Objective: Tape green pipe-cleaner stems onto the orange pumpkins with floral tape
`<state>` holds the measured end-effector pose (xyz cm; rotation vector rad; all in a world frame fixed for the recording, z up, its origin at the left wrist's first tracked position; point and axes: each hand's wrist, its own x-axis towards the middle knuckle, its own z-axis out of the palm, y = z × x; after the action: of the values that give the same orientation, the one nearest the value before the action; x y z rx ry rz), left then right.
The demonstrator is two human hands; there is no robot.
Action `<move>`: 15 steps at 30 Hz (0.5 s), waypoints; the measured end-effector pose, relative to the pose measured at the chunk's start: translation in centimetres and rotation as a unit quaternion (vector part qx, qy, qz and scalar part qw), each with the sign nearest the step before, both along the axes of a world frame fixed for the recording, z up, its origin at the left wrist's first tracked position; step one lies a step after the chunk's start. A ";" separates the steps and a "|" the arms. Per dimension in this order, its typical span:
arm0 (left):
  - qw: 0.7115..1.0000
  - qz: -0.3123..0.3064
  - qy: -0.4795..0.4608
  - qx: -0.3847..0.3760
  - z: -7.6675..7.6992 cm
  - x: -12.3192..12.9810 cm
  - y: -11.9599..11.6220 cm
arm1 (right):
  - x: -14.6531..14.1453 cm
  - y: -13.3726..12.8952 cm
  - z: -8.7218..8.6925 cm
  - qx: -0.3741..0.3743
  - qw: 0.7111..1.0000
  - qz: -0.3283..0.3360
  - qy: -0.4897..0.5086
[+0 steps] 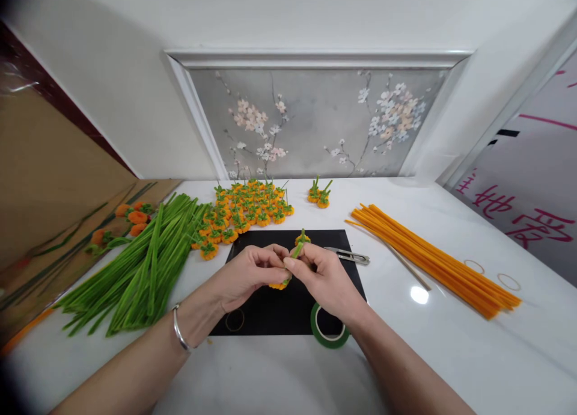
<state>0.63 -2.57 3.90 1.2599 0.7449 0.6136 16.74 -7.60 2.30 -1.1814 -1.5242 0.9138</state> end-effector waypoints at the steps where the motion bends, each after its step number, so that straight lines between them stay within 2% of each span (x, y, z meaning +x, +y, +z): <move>1: 1.000 0.011 0.002 0.015 0.0 0.1 -0.1 | 0.0 0.0 -0.1 0.004 1.000 -0.002 -0.004; 4: 0.998 0.028 0.018 0.050 0.2 0.0 -0.3 | 0.1 -0.1 -0.1 0.011 1.000 -0.003 -0.019; 6: 0.999 -0.004 0.022 0.047 0.3 -0.2 -0.2 | 0.2 -0.1 0.0 0.012 1.000 0.003 -0.017; 9: 0.995 -0.088 -0.006 -0.045 0.3 -0.6 0.3 | 0.5 0.0 0.3 0.002 1.000 0.023 0.013; 12: 0.980 -0.117 -0.045 -0.152 -0.1 -1.0 0.9 | 0.7 -0.1 0.7 -0.016 0.998 0.047 0.048; 15: 0.972 -0.141 -0.067 -0.175 -0.7 -1.2 1.1 | 0.6 -0.2 0.9 -0.028 0.996 0.054 0.069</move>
<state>-0.52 -1.42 3.19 0.9635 0.5216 0.3129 17.32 -7.77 3.17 -1.0614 -1.4708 1.0941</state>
